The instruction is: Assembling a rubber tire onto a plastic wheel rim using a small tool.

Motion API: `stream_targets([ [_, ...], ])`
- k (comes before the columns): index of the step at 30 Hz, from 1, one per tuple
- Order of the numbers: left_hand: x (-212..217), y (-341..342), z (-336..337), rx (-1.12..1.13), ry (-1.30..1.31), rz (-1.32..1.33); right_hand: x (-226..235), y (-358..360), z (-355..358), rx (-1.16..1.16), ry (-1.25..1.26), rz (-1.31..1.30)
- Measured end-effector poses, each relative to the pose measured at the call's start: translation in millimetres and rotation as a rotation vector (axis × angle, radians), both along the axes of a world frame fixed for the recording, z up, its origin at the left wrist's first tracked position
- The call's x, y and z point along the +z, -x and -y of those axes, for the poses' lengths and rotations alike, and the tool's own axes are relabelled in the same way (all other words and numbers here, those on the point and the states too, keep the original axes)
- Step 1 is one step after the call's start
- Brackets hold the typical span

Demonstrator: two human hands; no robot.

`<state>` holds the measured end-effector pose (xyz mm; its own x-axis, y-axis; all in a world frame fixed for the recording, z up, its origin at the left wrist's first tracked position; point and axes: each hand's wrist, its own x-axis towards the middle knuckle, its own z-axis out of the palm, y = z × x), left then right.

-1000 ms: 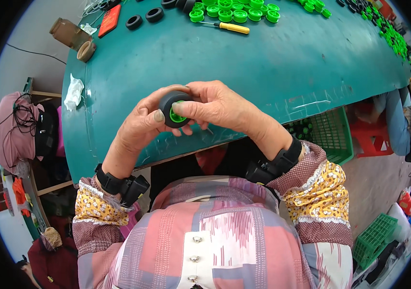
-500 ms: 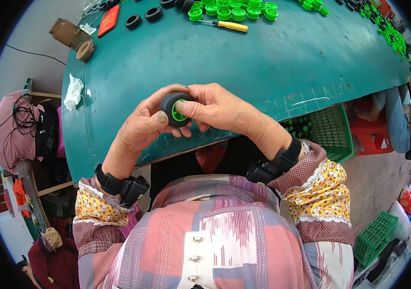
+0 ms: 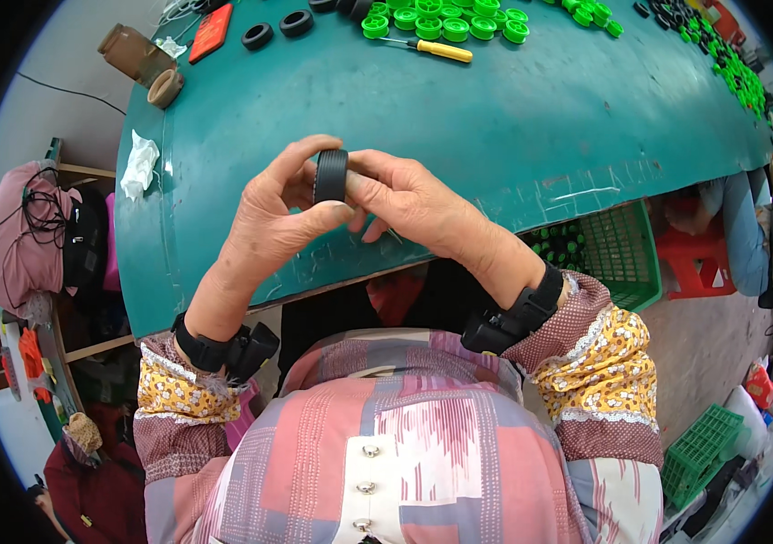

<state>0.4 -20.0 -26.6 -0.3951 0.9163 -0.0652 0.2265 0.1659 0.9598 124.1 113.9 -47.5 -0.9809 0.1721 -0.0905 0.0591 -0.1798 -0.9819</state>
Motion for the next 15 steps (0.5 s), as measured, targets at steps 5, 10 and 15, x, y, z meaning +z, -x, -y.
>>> stream_targets([
  [5, 2.4, -6.1, -6.2, 0.133, -0.112, -0.632, 0.8, 1.1, -2.2, 0.009, 0.373, 0.012],
  [10, -5.2, -10.8, -8.0, 0.143, -0.124, -0.769, -9.2, 4.5, 1.6, 0.010, 0.472, -0.027],
  [15, -8.5, -8.4, -7.7, 0.140, -0.100, -0.816, -12.7, 7.7, 1.7, 0.009, 0.635, 0.004],
])
